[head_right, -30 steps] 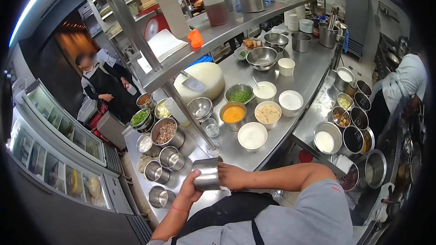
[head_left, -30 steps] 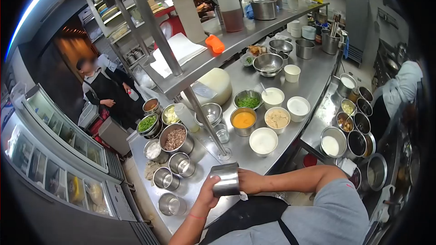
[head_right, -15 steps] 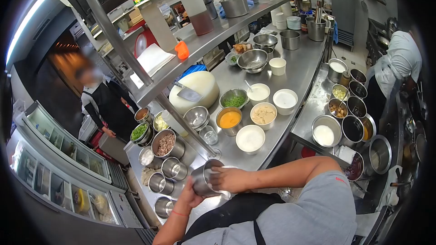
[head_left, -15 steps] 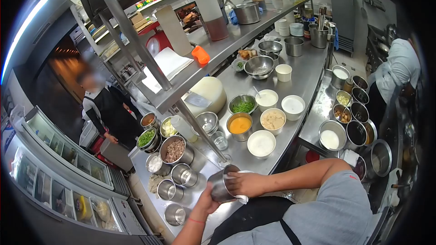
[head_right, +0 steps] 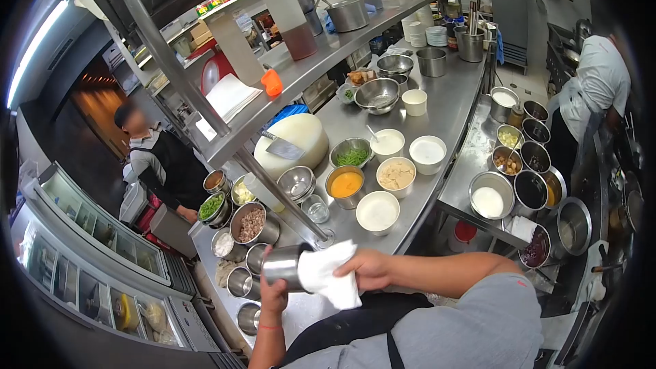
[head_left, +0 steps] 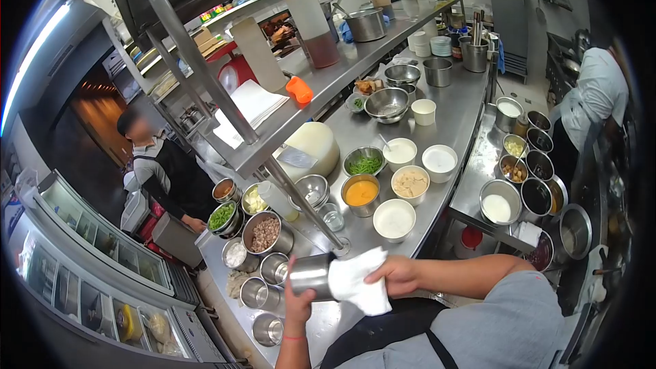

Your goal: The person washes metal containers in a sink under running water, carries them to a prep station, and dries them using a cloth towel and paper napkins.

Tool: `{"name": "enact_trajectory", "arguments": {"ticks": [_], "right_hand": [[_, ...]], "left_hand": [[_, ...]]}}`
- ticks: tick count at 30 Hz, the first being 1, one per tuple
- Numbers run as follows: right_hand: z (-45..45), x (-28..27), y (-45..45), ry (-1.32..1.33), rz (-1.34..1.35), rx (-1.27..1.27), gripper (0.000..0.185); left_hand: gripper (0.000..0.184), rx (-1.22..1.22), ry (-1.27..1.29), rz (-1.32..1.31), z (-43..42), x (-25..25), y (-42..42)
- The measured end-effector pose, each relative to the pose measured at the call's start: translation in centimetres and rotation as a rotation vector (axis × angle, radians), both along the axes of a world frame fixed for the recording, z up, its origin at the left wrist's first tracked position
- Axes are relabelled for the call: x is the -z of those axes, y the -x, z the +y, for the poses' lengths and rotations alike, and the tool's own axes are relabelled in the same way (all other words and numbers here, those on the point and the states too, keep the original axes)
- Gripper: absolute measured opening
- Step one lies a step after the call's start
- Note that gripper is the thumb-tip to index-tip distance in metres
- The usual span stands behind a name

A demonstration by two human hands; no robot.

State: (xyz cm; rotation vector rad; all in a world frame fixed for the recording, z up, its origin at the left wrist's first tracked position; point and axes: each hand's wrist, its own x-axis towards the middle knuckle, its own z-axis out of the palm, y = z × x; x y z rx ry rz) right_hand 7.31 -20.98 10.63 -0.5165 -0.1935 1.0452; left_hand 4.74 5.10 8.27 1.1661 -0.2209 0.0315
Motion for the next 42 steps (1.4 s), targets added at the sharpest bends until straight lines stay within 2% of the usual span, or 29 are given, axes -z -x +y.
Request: {"name": "enact_trajectory", "arguments": {"ticks": [1, 4, 5, 6, 7, 8, 10, 11, 12, 14, 15, 16, 20, 22, 23, 24, 26, 27, 28, 29, 31, 32, 33, 34, 36, 37, 38, 40, 42], "right_hand": [[-0.2, -0.4, -0.6, -0.001, -0.003, 0.003, 0.049], [0.4, -1.0, -0.6, 0.885, -1.366, 0.769, 0.023], [1.1, -1.1, -0.5, 0.952, -1.440, 0.590, 0.025], [1.7, -1.1, -0.7, 1.010, -1.518, 0.401, 0.027], [2.9, 2.5, -1.9, 0.524, -1.465, 0.694, 0.035], [4.2, 4.8, -2.7, 0.512, -1.481, 0.666, 0.035], [6.6, 7.0, -4.3, -0.064, -0.379, 0.291, 0.038], [6.4, 3.2, -4.2, -0.286, 0.050, 0.173, 0.036], [6.1, -2.4, -2.7, 0.102, -0.046, 0.333, 0.030], [7.0, -4.5, -1.7, 0.196, -0.375, 0.286, 0.030], [6.5, -5.0, -1.9, 0.491, -0.723, 0.235, 0.035], [5.9, -6.1, -2.0, 0.461, -1.312, 0.324, 0.033], [7.3, -5.9, -3.2, 0.222, -1.921, 0.604, 0.039], [8.0, -6.3, -5.4, 0.163, -2.144, 0.692, 0.037], [8.3, -4.4, -6.6, 0.270, -2.047, 0.634, 0.030], [8.6, -2.8, -7.2, 0.408, -1.409, 0.292, 0.030], [11.8, 4.6, -10.6, -0.143, -0.087, -0.077, 0.033], [12.4, 4.9, -10.1, -0.247, -0.092, -0.071, 0.039], [12.2, 5.2, -9.6, -0.244, -0.086, -0.079, 0.039], [11.4, 3.6, -7.8, -0.106, -0.541, 0.032, 0.042], [10.1, 1.5, -4.7, 0.201, -1.428, 0.274, 0.047], [9.6, 1.4, -4.3, 0.242, -1.207, 0.096, 0.047], [9.3, 0.4, -3.6, 0.302, -0.971, -0.042, 0.047], [7.6, -1.2, -3.2, 0.335, -0.786, -0.013, 0.042], [4.5, -6.5, -1.8, 0.368, -0.402, 0.097, 0.031], [3.7, -6.5, -2.2, 0.237, -0.442, 0.272, 0.034], [2.6, -9.4, -2.3, 0.597, -0.919, 0.418, 0.034], [2.3, -9.6, -4.2, 0.372, -1.464, 0.782, 0.038], [2.4, -10.5, -4.0, 0.567, -1.882, 0.667, 0.035]], "left_hand": [[0.104, 0.003, -0.001, -0.003, -0.1, -0.3, -0.2], [0.110, -0.103, -0.151, -0.071, -2.7, -3.4, 0.9], [0.109, -0.109, -0.325, -0.096, -3.8, -3.7, 1.2], [0.107, -0.241, -0.788, -0.460, -4.2, -3.9, 0.5], [0.104, -0.225, -0.806, -0.508, -5.3, -4.0, 0.9], [0.105, -0.220, -0.932, -0.595, -6.6, -4.8, 1.2], [0.105, -0.341, -0.951, -0.579, -6.9, -5.5, 1.2], [0.106, -0.238, -0.598, -0.357, -6.7, -5.4, 1.0], [0.106, -0.123, -0.240, -0.150, -6.2, -5.2, 0.6], [0.104, 0.066, 0.252, -0.041, -5.0, -4.3, 0.0], [0.102, 0.089, 0.156, -0.088, -4.4, -4.4, 0.6], [0.100, 0.116, 0.052, -0.139, -3.9, -5.0, 1.2], [0.079, 0.061, 0.486, 0.052, -5.6, -4.3, 2.1], [0.074, -0.062, 0.425, 0.106, -5.6, -4.8, 1.5], [0.071, -0.156, 0.302, 0.054, -5.5, -5.0, 1.2], [0.074, -0.240, 0.157, 0.001, -5.7, -5.4, 1.2], [0.083, -0.332, -0.116, -0.069, -5.6, -7.5, 1.0], [0.083, -0.342, -0.110, -0.063, -5.1, -7.5, 0.9], [0.088, -0.410, -0.426, -0.190, -4.4, -7.4, 0.8], [0.093, -0.465, -0.748, -0.311, -3.7, -7.3, 0.9], [0.096, -0.320, -0.847, -0.449, -2.2, -8.2, 1.3], [0.099, -0.174, -0.929, -0.600, -1.4, -8.5, 1.4], [0.101, -0.121, -0.867, -0.540, -0.5, -8.6, 1.6], [0.102, -0.011, -0.418, -0.249, 0.1, -7.3, 1.9], [0.083, -0.108, 0.057, -0.127, 3.1, -3.0, 1.1], [0.073, -0.233, 0.284, -0.092, 2.8, -5.1, 0.9], [0.067, -0.201, 0.403, 0.051, 4.6, -4.0, 0.8], [0.070, -0.101, 0.499, 0.179, 4.7, -5.0, 1.1], [0.068, 0.026, 0.532, 0.260, 3.9, -5.2, 1.2]]}}
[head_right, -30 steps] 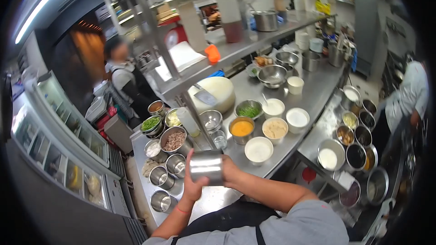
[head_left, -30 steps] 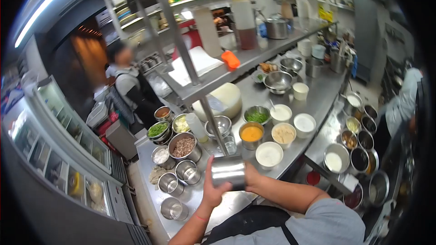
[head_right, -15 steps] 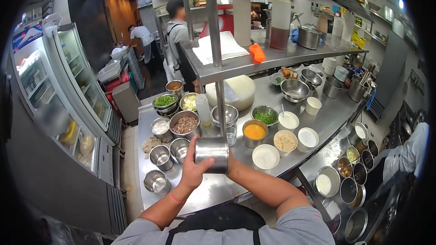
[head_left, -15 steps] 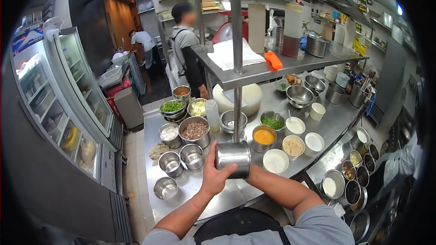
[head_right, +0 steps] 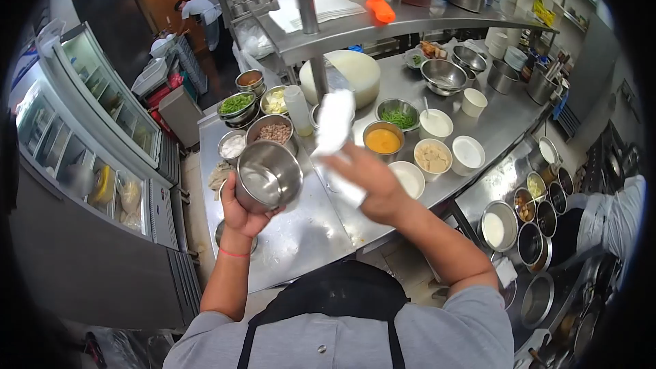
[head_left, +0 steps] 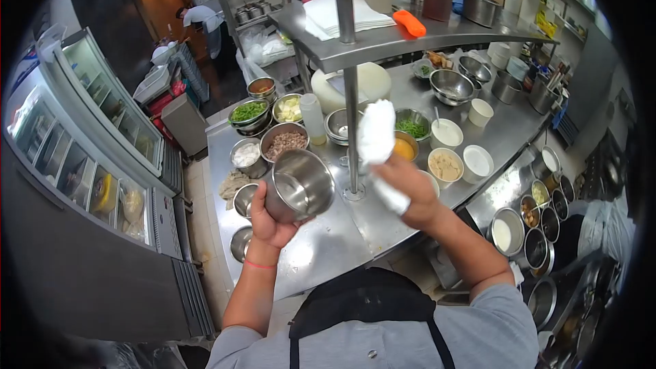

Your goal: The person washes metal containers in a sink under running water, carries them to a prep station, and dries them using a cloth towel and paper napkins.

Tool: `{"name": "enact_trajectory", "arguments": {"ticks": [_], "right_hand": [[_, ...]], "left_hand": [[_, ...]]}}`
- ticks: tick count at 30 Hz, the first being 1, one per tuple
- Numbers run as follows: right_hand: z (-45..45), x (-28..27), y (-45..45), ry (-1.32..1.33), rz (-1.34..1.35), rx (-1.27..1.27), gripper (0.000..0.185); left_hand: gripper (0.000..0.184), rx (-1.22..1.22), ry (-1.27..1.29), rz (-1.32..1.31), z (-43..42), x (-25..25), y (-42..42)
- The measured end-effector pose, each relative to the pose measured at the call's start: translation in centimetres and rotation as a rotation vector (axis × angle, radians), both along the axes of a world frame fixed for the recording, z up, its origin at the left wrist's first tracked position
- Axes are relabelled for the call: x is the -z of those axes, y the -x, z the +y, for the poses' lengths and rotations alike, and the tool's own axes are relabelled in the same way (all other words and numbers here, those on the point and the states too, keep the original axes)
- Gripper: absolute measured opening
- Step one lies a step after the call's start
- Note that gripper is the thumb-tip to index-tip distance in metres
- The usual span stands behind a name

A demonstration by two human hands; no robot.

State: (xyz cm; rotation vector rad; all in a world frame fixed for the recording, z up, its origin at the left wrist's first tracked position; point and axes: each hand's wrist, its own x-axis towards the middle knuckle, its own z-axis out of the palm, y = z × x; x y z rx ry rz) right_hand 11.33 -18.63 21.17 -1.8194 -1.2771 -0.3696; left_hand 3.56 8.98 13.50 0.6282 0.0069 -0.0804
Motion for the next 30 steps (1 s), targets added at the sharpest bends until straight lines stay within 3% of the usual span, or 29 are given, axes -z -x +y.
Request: {"name": "enact_trajectory", "arguments": {"ticks": [1, 4, 6, 7, 9, 10, 12, 13, 14, 17, 20, 22, 23, 24, 25, 26, 28, 29, 30], "right_hand": [[0.8, -0.3, 0.2, 0.013, -0.174, -0.086, 0.035], [3.3, 0.5, 0.6, 0.107, -0.602, -0.254, 0.036], [4.0, 1.4, 0.3, 0.029, -0.677, -0.172, 0.027], [3.6, 2.1, -0.5, 0.029, -0.686, -0.162, 0.027], [3.0, 3.7, -2.3, 0.323, -0.397, -0.052, 0.025], [3.2, 4.8, -2.7, 0.325, -0.401, -0.052, 0.025], [3.9, 7.6, -2.1, -0.012, 0.045, 0.096, 0.020], [4.7, 9.3, -0.3, -0.153, 0.467, 0.122, 0.021], [5.3, 12.1, 0.5, -0.247, 0.483, 0.162, 0.021], [5.0, 12.2, 2.9, -0.178, 0.551, 0.100, 0.033], [2.5, 9.6, 2.4, 0.001, 0.666, 0.289, 0.046], [2.0, 8.4, 1.6, -0.199, 0.215, 0.140, 0.045], [2.4, 5.4, 1.8, 0.121, -0.049, -0.082, 0.044], [3.6, 6.7, 0.5, 0.118, -0.502, -0.256, 0.044], [3.9, 8.4, -0.4, 0.278, -0.572, -0.278, 0.044], [4.0, 9.9, -0.7, 0.437, -0.638, -0.297, 0.044], [4.8, 12.0, -0.1, 0.473, -0.532, -0.225, 0.046], [5.3, 12.7, 0.5, 0.510, -0.429, -0.158, 0.048], [5.8, 12.6, 2.2, 0.507, -0.445, -0.153, 0.048]], "left_hand": [[0.067, 0.128, 0.051, 0.037, -0.7, -0.2, -0.1], [0.064, 0.202, -0.196, 0.140, -4.9, -0.6, 0.7], [0.059, 0.431, 0.057, 0.267, -5.2, 0.5, 1.6], [0.058, 0.284, -0.198, 0.252, -6.0, 2.2, 1.4], [0.063, 0.163, -0.188, 0.141, -6.8, 0.6, 2.2], [0.067, 0.063, -0.218, 0.042, -6.9, 0.6, 2.4], [0.077, -0.069, -0.462, -0.119, -6.7, -1.7, 2.6], [0.083, -0.098, -0.571, -0.193, -6.1, -1.4, 2.4], [0.083, -0.117, -0.563, -0.199, -5.6, -1.1, 2.3], [0.085, -0.320, -0.667, -0.282, -3.6, 0.2, 1.8], [0.066, -0.333, -0.330, -0.130, -1.8, -0.6, 1.5], [0.047, -0.160, -0.269, 0.004, -1.0, 2.4, 0.7], [0.048, -0.018, -0.222, 0.109, -1.4, 2.4, 0.8], [0.050, 0.123, -0.175, 0.219, -2.1, 2.0, 0.9], [0.053, 0.286, -0.057, 0.238, -2.5, 1.3, 1.2], [0.054, 0.317, -0.198, 0.291, -3.1, 1.6, 1.1], [0.056, 0.346, -0.234, 0.297, -2.7, 1.6, 0.0], [0.056, 0.345, -0.239, 0.288, -2.8, 2.0, -0.3], [0.058, 0.187, -0.403, 0.140, -3.1, 2.7, -0.5]]}}
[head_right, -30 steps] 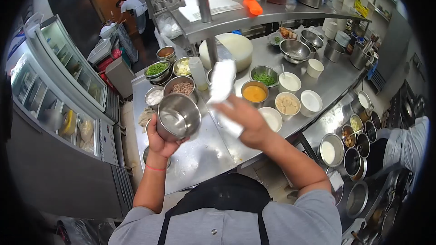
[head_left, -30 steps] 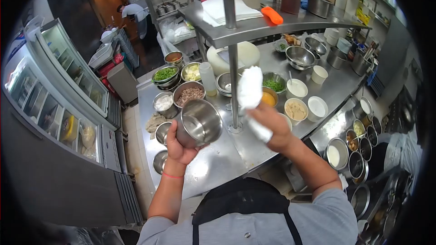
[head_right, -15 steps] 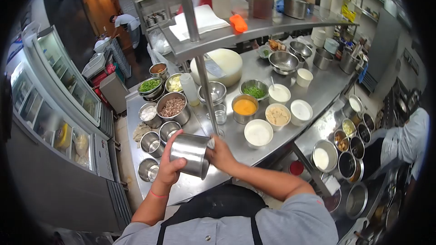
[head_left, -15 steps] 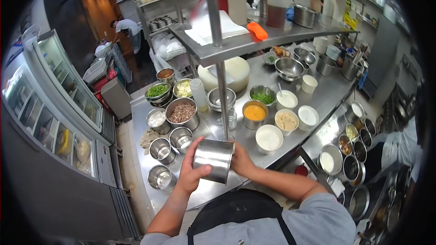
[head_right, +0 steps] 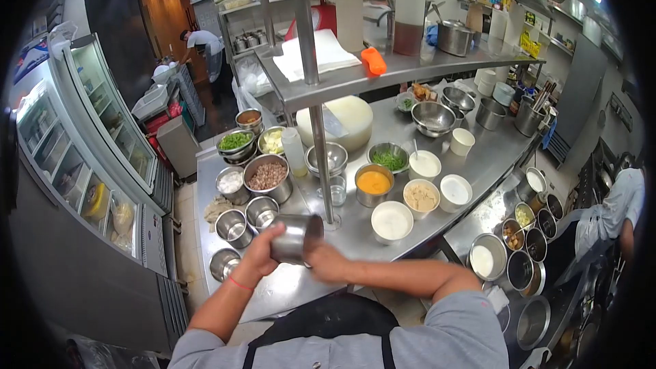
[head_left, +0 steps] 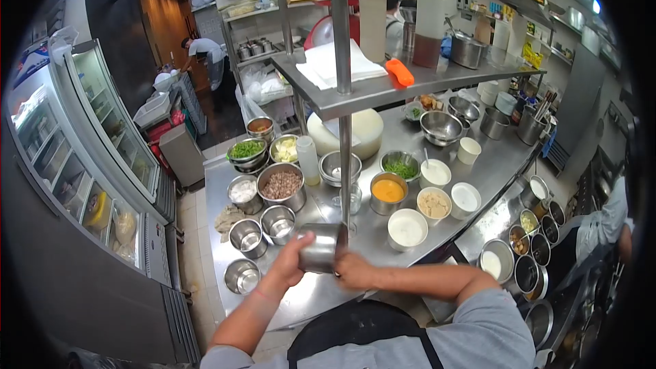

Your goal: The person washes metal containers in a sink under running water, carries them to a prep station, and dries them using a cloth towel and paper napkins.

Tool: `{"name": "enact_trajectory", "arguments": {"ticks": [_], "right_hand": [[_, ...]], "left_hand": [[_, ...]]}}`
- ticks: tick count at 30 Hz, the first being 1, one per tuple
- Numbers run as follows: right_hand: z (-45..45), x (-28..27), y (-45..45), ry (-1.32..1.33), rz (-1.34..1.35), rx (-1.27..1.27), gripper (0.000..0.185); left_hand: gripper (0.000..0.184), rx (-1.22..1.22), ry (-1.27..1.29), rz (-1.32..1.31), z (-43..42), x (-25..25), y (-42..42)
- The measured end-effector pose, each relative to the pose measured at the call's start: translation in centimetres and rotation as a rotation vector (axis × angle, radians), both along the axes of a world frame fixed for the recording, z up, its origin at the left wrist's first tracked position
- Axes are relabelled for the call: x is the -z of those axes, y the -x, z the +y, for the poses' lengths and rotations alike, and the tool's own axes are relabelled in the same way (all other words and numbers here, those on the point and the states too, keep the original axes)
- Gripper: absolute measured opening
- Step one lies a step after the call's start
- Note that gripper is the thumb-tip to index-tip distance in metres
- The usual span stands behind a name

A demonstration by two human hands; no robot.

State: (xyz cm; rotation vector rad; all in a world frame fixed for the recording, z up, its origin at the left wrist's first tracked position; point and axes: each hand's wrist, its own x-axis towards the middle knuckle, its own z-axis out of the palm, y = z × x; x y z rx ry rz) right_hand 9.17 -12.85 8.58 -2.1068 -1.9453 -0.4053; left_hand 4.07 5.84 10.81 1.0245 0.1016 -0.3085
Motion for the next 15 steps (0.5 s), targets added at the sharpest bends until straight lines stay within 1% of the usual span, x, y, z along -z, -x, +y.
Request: {"name": "enact_trajectory", "arguments": {"ticks": [1, 2, 3, 4, 5, 6, 8, 9, 10, 12, 13, 14, 15], "right_hand": [[0.5, -0.7, 2.5, -0.206, 0.529, 0.095, 0.048], [1.0, -1.1, 3.6, -0.411, 1.064, 0.182, 0.048], [1.4, -1.2, 3.1, -0.418, 1.059, 0.172, 0.048], [1.4, -1.3, 2.5, -0.356, 1.142, 0.152, 0.046], [1.2, -1.4, 1.8, -0.287, 1.227, 0.133, 0.044], [0.8, -1.2, 1.2, -0.210, 1.316, 0.121, 0.042], [-0.5, -0.7, 0.6, -0.045, 1.486, 0.113, 0.039], [-0.7, -0.7, 0.3, 0.122, 1.046, 0.092, 0.036], [-0.8, -1.2, -0.7, 0.257, 0.347, -0.142, 0.037], [-0.6, 3.2, -1.5, -0.051, 0.109, -0.155, 0.043], [-0.6, 3.2, -1.3, -0.049, 0.111, -0.157, 0.043], [-0.5, 3.2, -1.1, -0.145, 0.268, -0.077, 0.049], [-0.3, 3.0, -0.7, -0.241, 0.424, 0.006, 0.054]], "left_hand": [[0.062, -0.117, -0.153, -0.192, -0.1, 0.3, -0.2], [0.077, -0.100, -0.436, -0.427, 0.3, -0.4, 0.3], [0.082, -0.089, -0.497, -0.538, 0.5, -0.4, 0.7], [0.086, -0.079, -0.557, -0.645, 0.8, -0.3, 1.1], [0.101, -0.071, -0.798, -0.723, 1.5, 0.0, 1.1], [0.101, -0.077, -0.797, -0.713, 1.9, 0.4, 1.4], [0.101, 0.010, -0.504, -0.592, 2.1, 1.6, 2.1], [0.094, 0.148, -0.003, -0.224, 2.3, 2.0, 2.7], [0.077, 0.033, 0.308, 0.004, 1.4, 2.5, 3.4], [0.065, 0.013, 0.213, 0.120, 0.4, 3.2, 2.2], [0.056, -0.114, 0.138, 0.026, -0.5, 2.0, 2.0], [0.055, -0.218, 0.074, -0.052, -1.3, 0.6, 1.9], [0.061, -0.236, 0.068, -0.046, -1.3, 0.3, 1.3]]}}
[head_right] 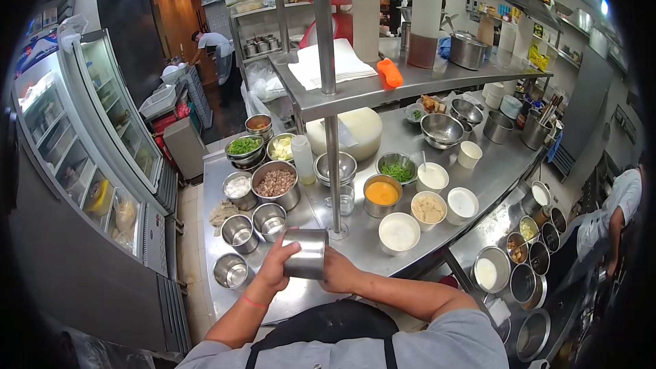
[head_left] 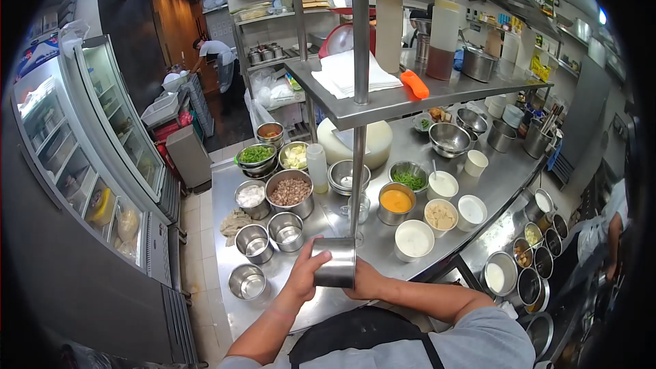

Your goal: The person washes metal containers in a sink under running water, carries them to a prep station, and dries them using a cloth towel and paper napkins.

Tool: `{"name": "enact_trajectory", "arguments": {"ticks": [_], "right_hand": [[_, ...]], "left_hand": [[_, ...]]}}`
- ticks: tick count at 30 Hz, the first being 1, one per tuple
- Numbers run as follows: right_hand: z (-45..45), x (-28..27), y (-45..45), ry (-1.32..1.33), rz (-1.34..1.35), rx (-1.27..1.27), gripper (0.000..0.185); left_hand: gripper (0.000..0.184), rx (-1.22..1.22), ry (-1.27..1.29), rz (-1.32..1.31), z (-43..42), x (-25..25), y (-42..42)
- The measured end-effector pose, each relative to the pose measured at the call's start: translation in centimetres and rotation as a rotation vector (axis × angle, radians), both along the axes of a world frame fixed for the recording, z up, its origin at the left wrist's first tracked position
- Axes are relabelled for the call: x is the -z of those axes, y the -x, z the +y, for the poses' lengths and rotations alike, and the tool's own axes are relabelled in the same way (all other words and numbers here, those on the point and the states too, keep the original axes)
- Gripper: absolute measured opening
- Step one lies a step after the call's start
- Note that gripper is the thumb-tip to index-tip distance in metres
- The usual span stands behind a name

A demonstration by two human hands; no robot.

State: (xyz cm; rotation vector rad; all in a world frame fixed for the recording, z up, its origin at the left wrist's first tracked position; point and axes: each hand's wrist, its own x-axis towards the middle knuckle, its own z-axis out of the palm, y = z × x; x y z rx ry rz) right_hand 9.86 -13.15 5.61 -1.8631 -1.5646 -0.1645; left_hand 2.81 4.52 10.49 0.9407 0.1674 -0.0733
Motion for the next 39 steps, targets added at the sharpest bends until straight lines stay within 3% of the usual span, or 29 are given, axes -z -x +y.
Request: {"name": "enact_trajectory", "arguments": {"ticks": [1, 2, 3, 4, 5, 7, 9, 11, 12, 13, 15, 17, 21, 23, 25, 27, 28, 30, 32, 35, 36, 37, 38, 39], "right_hand": [[0.0, -0.3, 1.0, 0.001, 0.002, -0.001, 0.054], [-0.1, -1.3, 2.5, -0.018, 0.442, -0.015, 0.062], [-0.4, -2.0, 3.4, -0.032, 0.880, -0.030, 0.071], [-0.9, -2.7, 3.4, -0.069, 1.078, -0.146, 0.083], [-1.2, -3.9, 3.8, -0.148, 1.402, -0.202, 0.072], [-1.8, -2.6, 3.2, -0.214, 1.651, -0.118, 0.057], [-2.3, -2.1, 1.7, 0.166, 1.184, 0.129, 0.042], [-2.5, 2.0, 0.3, 0.181, 1.101, 0.164, 0.036], [-2.6, 2.3, -0.4, 0.351, 0.840, 0.278, 0.038], [-2.3, 2.7, -1.0, 0.370, 0.832, 0.272, 0.038], [-1.7, 3.8, -1.6, 0.639, 0.195, 0.413, 0.044], [-0.9, 3.4, -3.3, 0.624, 0.153, 0.416, 0.052], [4.2, -1.0, -6.0, 0.093, 0.347, 0.578, 0.058], [9.1, -2.9, -7.2, -0.072, -0.011, 0.533, 0.057], [14.5, -2.1, -9.0, -0.159, -0.268, 0.242, 0.055], [18.3, 1.2, -9.0, 0.210, -0.177, 0.131, 0.036], [19.3, 3.3, -9.5, 0.220, -0.189, 0.128, 0.036], [20.3, 6.0, -9.7, 0.999, -0.270, 0.150, 0.023], [18.7, 4.8, -9.0, 0.969, -0.214, 0.213, 0.021], [14.9, -0.4, -7.0, 0.896, -0.320, 0.050, 0.015], [13.7, -1.6, -6.7, 0.836, -0.353, -0.063, 0.016], [13.2, -3.1, -5.4, 0.597, -0.372, -0.171, 0.021], [13.0, -4.9, -4.0, 0.359, -0.388, -0.273, 0.026], [13.5, -6.9, -2.8, 0.344, -0.405, -0.254, 0.026]], "left_hand": [[0.067, -0.017, -0.002, 0.007, 0.0, 0.0, -0.5], [0.067, -0.018, 0.003, 0.010, 0.3, -0.1, -0.8], [0.075, 0.079, -0.245, -0.248, 1.0, 0.0, -1.0], [0.083, 0.172, -0.486, -0.490, 1.5, 0.3, -0.9], [0.097, 0.212, -0.481, -0.479, 1.6, 0.5, -0.7], [0.100, 0.244, -0.710, -0.496, 2.3, 3.5, -1.4], [0.101, 0.271, -0.852, -0.368, 2.0, 5.1, -0.8], [0.099, 0.166, -1.072, -0.215, 1.4, 8.4, 0.7], [0.095, 0.107, -1.072, -0.192, 0.9, 9.8, 1.2], [0.095, 0.091, -1.059, -0.189, 0.9, 10.9, 1.7], [0.093, 0.083, -1.086, -0.137, 0.7, 11.1, 3.2], [0.091, 0.041, -1.107, -0.107, 1.4, 11.9, 4.4], [0.090, 0.003, -0.997, 0.057, 3.0, 12.7, 7.2], [0.083, 0.035, -0.882, 0.183, 3.7, 11.7, 8.2], [0.080, 0.046, -0.836, 0.134, 4.2, 10.6, 9.0], [0.076, 0.060, -0.791, 0.074, 5.2, 9.8, 9.8], [0.073, 0.107, -0.675, 0.034, 5.9, 9.5, 10.3], [0.064, 0.180, -0.398, -0.040, 7.2, 9.3, 11.1], [0.062, 0.232, -0.294, -0.079, 9.5, 7.7, 12.4], [0.053, 0.312, -0.120, -0.142, 13.4, 5.6, 13.2], [0.050, 0.278, -0.076, -0.232, 14.3, 5.9, 12.6], [0.047, 0.250, -0.033, -0.321, 15.3, 6.1, 11.9], [0.048, 0.101, 0.036, -0.226, 15.6, 5.9, 10.8], [0.056, -0.090, 0.069, -0.146, 15.1, 6.4, 9.3]]}}
